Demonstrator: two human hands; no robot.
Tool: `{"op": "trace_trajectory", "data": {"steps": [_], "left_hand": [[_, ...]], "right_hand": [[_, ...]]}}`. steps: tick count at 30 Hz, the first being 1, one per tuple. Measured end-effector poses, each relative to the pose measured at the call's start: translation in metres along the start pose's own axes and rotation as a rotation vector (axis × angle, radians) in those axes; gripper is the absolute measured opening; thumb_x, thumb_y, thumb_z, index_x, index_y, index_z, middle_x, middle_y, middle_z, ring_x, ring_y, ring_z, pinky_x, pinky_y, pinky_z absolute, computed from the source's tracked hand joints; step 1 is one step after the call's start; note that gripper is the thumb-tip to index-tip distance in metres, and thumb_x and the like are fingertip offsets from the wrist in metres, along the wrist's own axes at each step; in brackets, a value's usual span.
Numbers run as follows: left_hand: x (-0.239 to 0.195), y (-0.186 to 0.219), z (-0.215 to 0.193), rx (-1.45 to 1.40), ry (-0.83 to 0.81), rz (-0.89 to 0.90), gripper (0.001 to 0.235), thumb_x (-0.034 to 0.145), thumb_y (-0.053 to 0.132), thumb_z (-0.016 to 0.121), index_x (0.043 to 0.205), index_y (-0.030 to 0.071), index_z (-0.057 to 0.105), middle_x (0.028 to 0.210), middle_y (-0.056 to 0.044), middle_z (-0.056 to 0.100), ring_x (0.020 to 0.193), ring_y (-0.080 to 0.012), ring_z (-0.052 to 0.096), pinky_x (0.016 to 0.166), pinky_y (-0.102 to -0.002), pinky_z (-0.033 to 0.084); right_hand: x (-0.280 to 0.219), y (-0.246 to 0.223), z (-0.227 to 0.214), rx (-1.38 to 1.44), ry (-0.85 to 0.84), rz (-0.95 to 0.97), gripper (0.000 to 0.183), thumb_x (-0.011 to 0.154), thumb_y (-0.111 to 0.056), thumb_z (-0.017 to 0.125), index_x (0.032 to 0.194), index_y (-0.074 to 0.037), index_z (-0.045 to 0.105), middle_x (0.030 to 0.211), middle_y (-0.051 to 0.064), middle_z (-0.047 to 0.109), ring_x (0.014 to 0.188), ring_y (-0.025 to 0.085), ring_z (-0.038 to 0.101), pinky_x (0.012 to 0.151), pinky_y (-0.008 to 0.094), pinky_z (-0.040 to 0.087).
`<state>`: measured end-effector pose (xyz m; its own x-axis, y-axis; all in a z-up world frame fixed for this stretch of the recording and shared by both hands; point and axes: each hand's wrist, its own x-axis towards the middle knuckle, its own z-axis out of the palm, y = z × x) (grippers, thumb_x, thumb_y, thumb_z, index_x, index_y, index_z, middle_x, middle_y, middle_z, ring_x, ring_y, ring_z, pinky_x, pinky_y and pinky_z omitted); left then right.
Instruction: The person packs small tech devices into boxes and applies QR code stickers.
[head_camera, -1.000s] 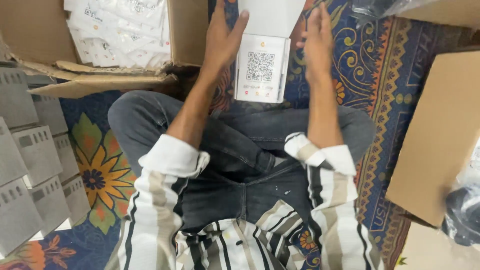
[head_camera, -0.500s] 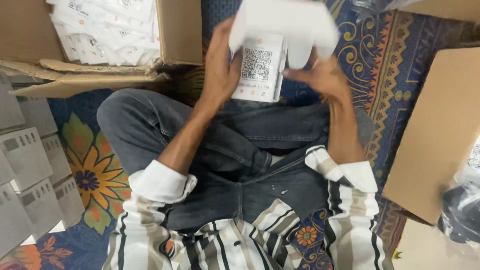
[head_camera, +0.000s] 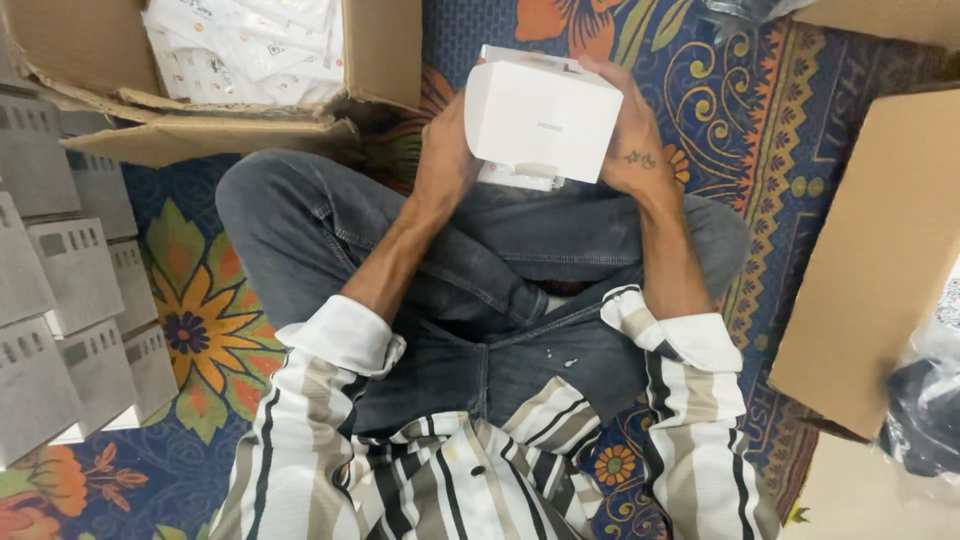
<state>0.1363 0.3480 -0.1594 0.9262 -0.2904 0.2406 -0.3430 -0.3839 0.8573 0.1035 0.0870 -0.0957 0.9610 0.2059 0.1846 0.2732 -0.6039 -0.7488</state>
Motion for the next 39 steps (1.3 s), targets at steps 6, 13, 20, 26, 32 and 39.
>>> {"op": "trace_trajectory", "data": {"steps": [6,13,20,26,32,39], "left_hand": [[-0.002,0.006,0.000,0.048,-0.004,-0.037,0.059,0.091,0.003,0.070,0.146,0.007,0.052,0.110,-0.023,0.070,0.103,-0.0400,0.071,0.085,-0.044,0.059],[-0.005,0.008,-0.002,-0.013,0.090,0.043,0.063,0.091,0.002,0.073,0.149,0.011,0.050,0.118,-0.023,0.071,0.109,-0.0378,0.073,0.089,-0.039,0.061],[-0.008,0.009,-0.006,0.109,-0.003,-0.061,0.065,0.094,0.000,0.068,0.155,0.007,0.046,0.133,-0.021,0.065,0.125,-0.0377,0.064,0.106,-0.042,0.054],[-0.027,-0.001,-0.038,-0.051,-0.226,0.061,0.070,0.092,-0.003,0.066,0.155,-0.002,0.036,0.152,-0.028,0.047,0.140,-0.0423,0.050,0.117,-0.042,0.044],[-0.026,-0.021,-0.048,-0.161,-0.338,-0.186,0.066,0.080,-0.011,0.049,0.144,0.004,0.050,0.146,-0.023,0.058,0.134,-0.0372,0.060,0.111,-0.043,0.048],[-0.023,0.020,-0.051,-0.376,-0.315,-0.380,0.060,0.101,0.024,0.067,0.155,0.008,0.047,0.142,-0.023,0.061,0.131,-0.0390,0.060,0.108,-0.045,0.051]], "right_hand": [[0.001,0.009,0.002,0.085,-0.017,-0.054,0.079,0.086,-0.015,0.088,0.152,-0.005,0.044,0.150,0.018,0.057,0.137,0.033,0.059,0.114,0.038,0.048],[0.000,0.012,0.002,0.029,-0.038,-0.023,0.076,0.092,-0.016,0.087,0.155,-0.006,0.046,0.156,0.016,0.057,0.140,0.030,0.062,0.115,0.036,0.050],[-0.001,0.017,0.006,0.038,-0.044,-0.173,0.080,0.090,-0.012,0.088,0.155,-0.006,0.042,0.159,0.017,0.051,0.147,0.032,0.054,0.123,0.037,0.045],[-0.011,0.010,-0.006,0.113,-0.189,-0.057,0.085,0.082,0.013,0.071,0.156,-0.004,0.034,0.165,0.024,0.036,0.152,0.039,0.041,0.125,0.042,0.037],[-0.026,0.012,-0.008,-0.097,-0.248,0.025,0.087,0.077,0.023,0.047,0.157,-0.009,0.037,0.171,0.021,0.036,0.156,0.041,0.042,0.123,0.037,0.042],[-0.026,-0.002,0.005,0.272,-0.285,0.507,0.070,0.096,-0.009,0.061,0.162,-0.014,0.038,0.161,0.018,0.049,0.137,0.035,0.059,0.109,0.045,0.053]]}}
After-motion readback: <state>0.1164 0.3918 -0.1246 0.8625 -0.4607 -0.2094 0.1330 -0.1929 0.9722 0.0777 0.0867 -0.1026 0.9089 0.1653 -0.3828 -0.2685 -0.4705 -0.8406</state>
